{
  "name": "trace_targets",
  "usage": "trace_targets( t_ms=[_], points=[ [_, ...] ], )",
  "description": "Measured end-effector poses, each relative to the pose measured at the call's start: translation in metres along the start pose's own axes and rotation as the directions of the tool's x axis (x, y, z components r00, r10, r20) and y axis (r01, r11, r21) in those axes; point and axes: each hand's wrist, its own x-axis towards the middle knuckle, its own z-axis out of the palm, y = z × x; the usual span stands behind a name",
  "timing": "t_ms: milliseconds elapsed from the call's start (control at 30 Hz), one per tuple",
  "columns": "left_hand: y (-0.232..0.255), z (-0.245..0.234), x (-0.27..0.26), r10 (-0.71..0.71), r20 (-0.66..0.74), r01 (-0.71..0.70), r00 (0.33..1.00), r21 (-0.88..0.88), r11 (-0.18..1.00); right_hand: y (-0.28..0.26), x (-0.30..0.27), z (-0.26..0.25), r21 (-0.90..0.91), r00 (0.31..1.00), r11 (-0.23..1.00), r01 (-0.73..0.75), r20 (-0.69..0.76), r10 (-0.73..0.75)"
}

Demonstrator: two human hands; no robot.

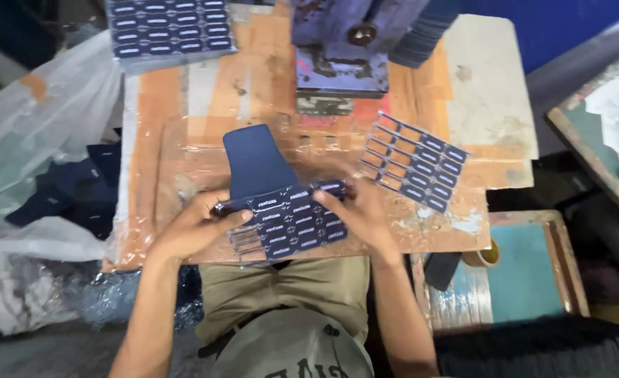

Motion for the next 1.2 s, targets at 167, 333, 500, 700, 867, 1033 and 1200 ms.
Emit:
trace_targets(
  t_ms=[167, 333, 500, 700, 867, 1033, 1200],
  points=[
    [0.003, -0.013, 0.051, -0.29, -0.104, 0.288, 0.951, -0.034, 0.957, -0.022, 0.022, 0.015, -0.01, 0.999, 0.999, 0.033, 0.042, -0.033],
    [-0.02, 0.011, 0.083, -0.038, -0.193, 0.059, 0.98, 0.106, 0.993, -0.024, -0.009, 0.033, -0.285, 0.908, 0.867, 0.408, 0.03, -0.418],
    [-0.016, 0.013, 0.079, 0.122, -0.18, -0.077, 0.976, 0.237, 0.968, -0.055, -0.081, 0.029, 0.375, 0.511, 0.683, 0.626, 0.464, -0.723],
    [-0.02, 0.005, 0.063, 0.246, -0.156, -0.224, 0.957, 0.146, 0.964, 0.021, -0.05, -0.012, 0.164, 0.94, 0.929, 0.331, 0.034, -0.34],
    [-0.029, -0.043, 0.002, 0.131, -0.569, -0.07, 0.812, 0.129, 0.989, -0.007, -0.001, -0.033, -0.102, 0.89, 0.952, 0.288, -0.337, -0.306],
    [-0.153, -0.198, -0.073, -0.129, -0.75, -0.033, 0.649, -0.197, 0.98, 0.036, -0.001, -0.017, -0.124, 0.917, 0.99, -0.066, -0.4, 0.011],
    [-0.225, -0.271, -0.076, -0.117, -0.87, 0.225, 0.48, -0.007, 0.974, 0.034, -0.003, -0.015, -0.074, 0.881, 0.99, 0.122, -0.451, -0.142]
  ],
)
